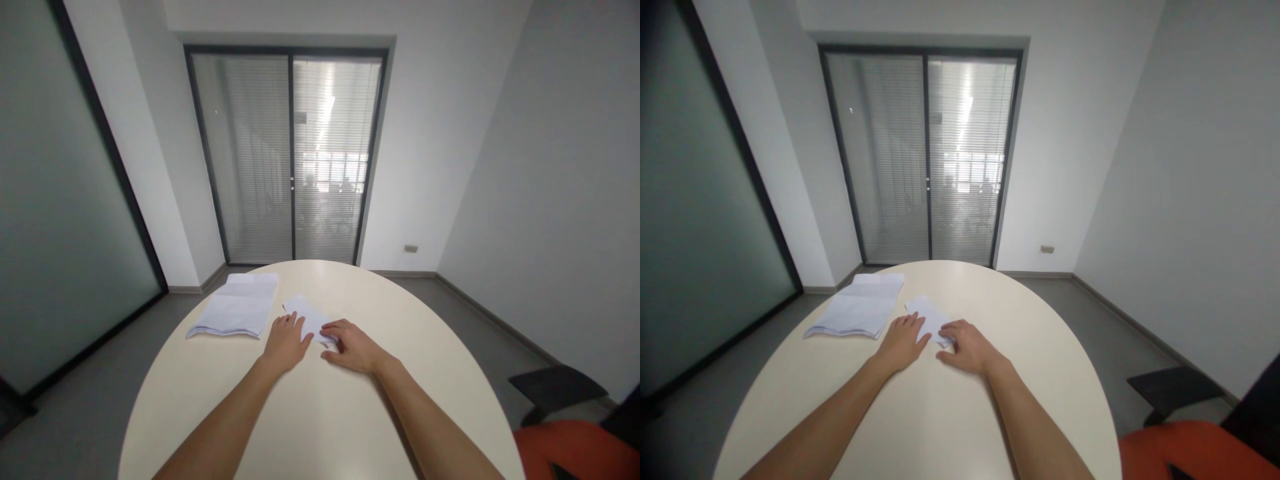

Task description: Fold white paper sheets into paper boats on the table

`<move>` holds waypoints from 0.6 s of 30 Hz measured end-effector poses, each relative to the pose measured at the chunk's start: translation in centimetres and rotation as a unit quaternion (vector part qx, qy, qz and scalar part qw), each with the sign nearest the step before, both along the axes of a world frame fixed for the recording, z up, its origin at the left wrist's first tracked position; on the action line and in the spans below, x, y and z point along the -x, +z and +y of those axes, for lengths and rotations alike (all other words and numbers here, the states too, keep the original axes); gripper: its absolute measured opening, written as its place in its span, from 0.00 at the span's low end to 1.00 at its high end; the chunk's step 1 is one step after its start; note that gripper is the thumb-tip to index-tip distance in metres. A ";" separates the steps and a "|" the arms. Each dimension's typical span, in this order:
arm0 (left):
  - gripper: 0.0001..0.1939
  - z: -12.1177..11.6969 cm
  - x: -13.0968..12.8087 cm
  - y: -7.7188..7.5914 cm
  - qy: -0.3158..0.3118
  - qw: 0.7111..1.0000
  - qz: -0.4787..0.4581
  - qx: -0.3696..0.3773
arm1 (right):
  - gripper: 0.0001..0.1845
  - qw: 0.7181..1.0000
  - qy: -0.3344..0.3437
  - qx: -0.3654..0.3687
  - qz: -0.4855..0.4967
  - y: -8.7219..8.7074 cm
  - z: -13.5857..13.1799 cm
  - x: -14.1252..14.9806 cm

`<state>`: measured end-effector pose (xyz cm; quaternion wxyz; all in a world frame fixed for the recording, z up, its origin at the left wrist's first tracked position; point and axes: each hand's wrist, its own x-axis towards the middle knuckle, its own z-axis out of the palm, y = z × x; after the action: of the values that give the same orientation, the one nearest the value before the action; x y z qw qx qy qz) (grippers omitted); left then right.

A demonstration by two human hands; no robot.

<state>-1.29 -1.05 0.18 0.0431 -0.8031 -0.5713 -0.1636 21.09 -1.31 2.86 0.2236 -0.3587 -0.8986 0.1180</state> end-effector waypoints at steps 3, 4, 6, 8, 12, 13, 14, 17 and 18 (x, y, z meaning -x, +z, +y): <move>0.25 0.2 0.1 -0.5 -0.015 1.000 -0.018 -0.005 | 0.22 1.000 -0.014 0.003 0.003 -0.1 0.1 0.0; 0.25 0.2 0.1 -0.6 -0.020 0.999 -0.025 -0.008 | 0.20 1.000 -0.022 0.006 0.004 -0.2 0.1 0.0; 0.24 0.3 0.1 -0.8 -0.028 0.999 -0.036 -0.013 | 0.16 0.999 -0.039 0.012 0.009 -0.3 0.2 0.0; 0.24 0.3 0.0 -0.9 -0.033 0.998 -0.042 -0.017 | 0.13 0.998 -0.053 0.015 0.013 -0.3 0.3 0.0; 0.25 0.2 -0.1 -0.5 -0.043 0.998 -0.033 -0.016 | 0.11 0.998 -0.063 0.011 0.015 -0.2 0.4 0.0; 0.25 0.2 -0.1 -0.4 -0.045 0.998 -0.030 -0.014 | 0.11 0.998 -0.066 0.011 0.016 -0.2 0.4 0.0; 0.25 0.2 -0.1 -0.3 -0.047 0.998 -0.029 -0.011 | 0.10 0.997 -0.068 0.010 0.016 -0.2 0.4 0.0; 0.23 0.1 -0.1 -0.3 -0.057 0.998 -0.036 -0.002 | 0.10 0.997 -0.075 0.007 0.014 -0.2 0.4 0.0; 0.22 0.2 -0.1 -0.3 -0.060 0.997 -0.041 0.001 | 0.10 0.997 -0.077 0.006 0.013 -0.2 0.5 0.0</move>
<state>-1.18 -0.89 -0.10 0.0088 -0.8288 -0.5233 -0.1979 21.10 -0.84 2.66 0.2410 -0.4267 -0.8647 0.1105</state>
